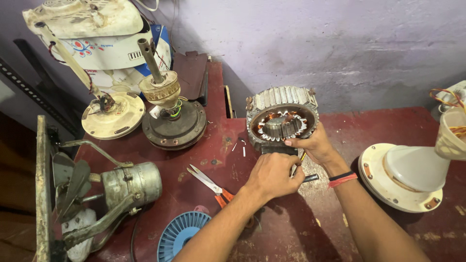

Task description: The person works on a disassembled electric motor rotor clamped in a bench vise. They use a yellow-handled screwdriver to adjust or secure components within the rotor's slots, repeatedly rotating the rotor and manipulating the internal parts by hand. A blue fan blade is briefly handled and set aside.

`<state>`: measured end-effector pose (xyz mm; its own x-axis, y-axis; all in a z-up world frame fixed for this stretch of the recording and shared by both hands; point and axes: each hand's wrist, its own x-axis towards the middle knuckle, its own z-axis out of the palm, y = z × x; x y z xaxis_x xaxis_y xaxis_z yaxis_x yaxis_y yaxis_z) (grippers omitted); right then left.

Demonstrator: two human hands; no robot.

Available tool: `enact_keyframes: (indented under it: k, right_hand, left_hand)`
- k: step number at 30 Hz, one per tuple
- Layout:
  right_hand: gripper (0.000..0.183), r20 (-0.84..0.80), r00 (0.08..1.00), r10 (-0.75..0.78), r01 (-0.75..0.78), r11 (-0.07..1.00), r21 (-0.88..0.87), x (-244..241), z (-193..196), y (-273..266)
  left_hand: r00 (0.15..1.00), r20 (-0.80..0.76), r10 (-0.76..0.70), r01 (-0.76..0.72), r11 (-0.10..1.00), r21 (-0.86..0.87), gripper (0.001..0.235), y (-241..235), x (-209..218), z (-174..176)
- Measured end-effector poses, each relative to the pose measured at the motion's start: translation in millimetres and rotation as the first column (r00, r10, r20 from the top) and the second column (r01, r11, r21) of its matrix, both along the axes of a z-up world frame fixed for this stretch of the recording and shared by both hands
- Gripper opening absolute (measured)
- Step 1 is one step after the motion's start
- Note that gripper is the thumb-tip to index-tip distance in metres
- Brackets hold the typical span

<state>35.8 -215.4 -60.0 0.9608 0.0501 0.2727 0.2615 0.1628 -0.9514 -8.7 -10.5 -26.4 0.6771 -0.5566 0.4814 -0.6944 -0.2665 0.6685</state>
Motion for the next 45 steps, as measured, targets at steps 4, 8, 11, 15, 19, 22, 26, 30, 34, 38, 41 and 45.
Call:
enact_keyframes:
  k: [4,8,11,15,19,22,26,30,34,38,41,45]
  right_hand:
    - [0.068,0.006,1.000,0.004,-0.004,1.000,0.021,0.9,0.8,-1.4]
    - [0.067,0.009,1.000,0.028,-0.028,0.999,0.023,-0.8,-1.2,-0.9]
    - [0.065,0.016,0.999,0.030,-0.031,0.999,0.026,0.5,3.0,0.6]
    - [0.067,0.049,0.998,0.032,-0.035,0.998,0.058,-3.3,5.4,3.6]
    - [0.067,0.032,0.999,0.010,-0.018,0.967,0.255,-4.1,1.1,7.0]
    - [0.061,-0.030,0.999,-0.020,0.028,0.946,0.322,-3.4,-8.5,6.9]
    - [0.061,-0.062,0.998,-0.006,0.026,0.943,0.332,3.5,-17.1,-1.2]
    - [0.061,-0.059,0.998,0.010,0.011,0.940,0.342,8.2,-27.0,-6.3]
    - [0.065,-0.028,0.999,0.017,-0.005,0.922,0.387,9.6,-35.6,-6.4]
    - [0.067,-0.027,0.999,0.036,-0.025,0.946,0.323,4.6,-27.3,-9.2]
    - [0.070,0.002,1.000,0.014,-0.014,0.953,0.303,3.8,-13.2,-1.6]
    - [0.074,0.043,0.999,-0.001,-0.009,0.970,0.244,-15.5,3.8,7.0]
  left_hand:
    - [0.999,0.030,0.030,-0.027,0.996,-0.085,0.022,-1.1,-0.3,2.3]
    - [0.956,0.187,0.228,-0.146,0.918,-0.369,0.016,0.7,1.8,-3.4]
    - [0.879,0.186,0.439,-0.324,0.836,-0.442,0.017,10.8,18.8,-8.0]
    - [0.845,-0.075,0.529,-0.490,0.713,-0.501,0.054,11.3,35.0,-20.0]
    - [0.914,-0.341,0.218,-0.389,0.707,-0.590,0.103,-2.4,50.2,-29.7]
    - [0.876,-0.477,-0.079,-0.300,0.685,-0.664,0.106,-14.7,55.2,-37.6]
    - [0.860,-0.494,-0.125,-0.286,0.684,-0.671,0.087,-27.2,62.1,-44.3]
    - [0.888,-0.458,-0.042,-0.287,0.727,-0.624,0.082,-23.6,67.3,-49.7]
    - [0.906,-0.423,0.032,-0.289,0.776,-0.560,0.079,-18.3,72.6,-50.3]
    - [0.899,-0.431,0.079,-0.316,0.797,-0.514,0.082,-15.1,66.6,-41.2]
    - [0.929,-0.345,0.135,-0.308,0.801,-0.513,0.085,-10.8,66.7,-29.7]
    - [0.914,-0.335,0.230,-0.368,0.819,-0.441,0.090,-5.0,60.2,-23.2]
